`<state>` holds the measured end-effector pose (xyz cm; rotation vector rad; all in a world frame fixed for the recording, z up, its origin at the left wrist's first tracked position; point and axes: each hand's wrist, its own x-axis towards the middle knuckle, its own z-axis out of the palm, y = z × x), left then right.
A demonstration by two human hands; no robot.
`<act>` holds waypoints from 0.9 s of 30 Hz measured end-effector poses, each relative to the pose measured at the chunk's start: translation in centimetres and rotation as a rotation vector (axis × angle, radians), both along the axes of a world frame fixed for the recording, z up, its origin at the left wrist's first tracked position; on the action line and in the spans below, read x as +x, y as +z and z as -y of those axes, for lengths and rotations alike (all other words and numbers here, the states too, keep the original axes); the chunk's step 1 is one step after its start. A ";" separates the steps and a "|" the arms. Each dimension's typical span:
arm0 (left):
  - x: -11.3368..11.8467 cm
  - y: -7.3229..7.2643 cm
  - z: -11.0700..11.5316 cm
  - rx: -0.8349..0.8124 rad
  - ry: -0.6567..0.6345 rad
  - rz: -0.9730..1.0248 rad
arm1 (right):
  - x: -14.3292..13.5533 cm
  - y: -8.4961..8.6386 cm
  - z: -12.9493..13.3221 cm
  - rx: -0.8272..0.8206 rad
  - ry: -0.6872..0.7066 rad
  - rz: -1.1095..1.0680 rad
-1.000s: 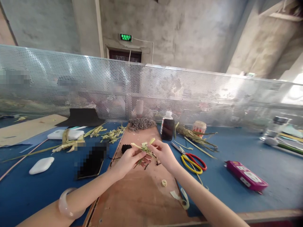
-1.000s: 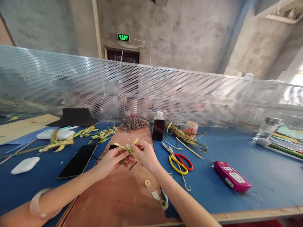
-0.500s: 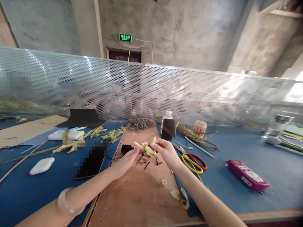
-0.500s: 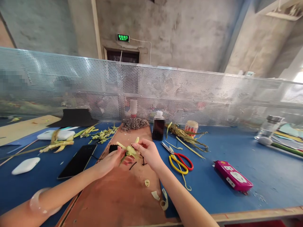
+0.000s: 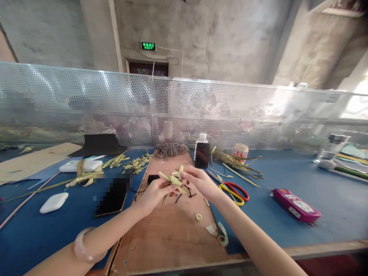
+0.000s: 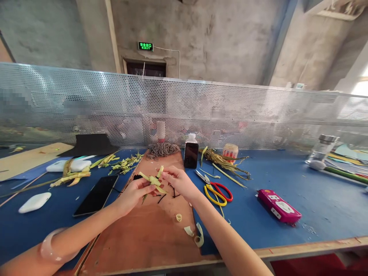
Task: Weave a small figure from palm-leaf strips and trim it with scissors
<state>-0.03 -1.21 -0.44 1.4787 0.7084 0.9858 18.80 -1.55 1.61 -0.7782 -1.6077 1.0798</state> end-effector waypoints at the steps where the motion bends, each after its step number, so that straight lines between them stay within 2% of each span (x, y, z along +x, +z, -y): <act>1: -0.1 -0.1 0.0 -0.005 -0.022 0.005 | 0.2 -0.2 -0.2 0.010 0.059 0.002; 3: -0.1 -0.1 0.0 -0.011 -0.076 0.024 | 0.5 -0.6 -0.4 0.029 0.170 -0.002; 5: -0.1 -0.2 0.2 -0.009 -0.114 0.045 | 0.5 -0.8 -0.5 0.041 0.223 -0.007; 11: 0.0 0.2 0.7 -0.006 -0.124 0.046 | 0.3 -0.8 -0.3 0.038 0.197 -0.048; 18: 0.2 0.6 1.1 0.001 -0.107 0.066 | 0.1 -1.5 -0.5 -0.019 0.169 -0.091; 23: 0.3 0.8 0.7 0.029 0.034 0.079 | -0.4 -1.3 0.4 -0.080 0.186 -0.155; 27: 0.0 0.7 0.0 0.049 0.152 0.100 | -1.2 -0.9 1.0 -0.172 0.276 -0.253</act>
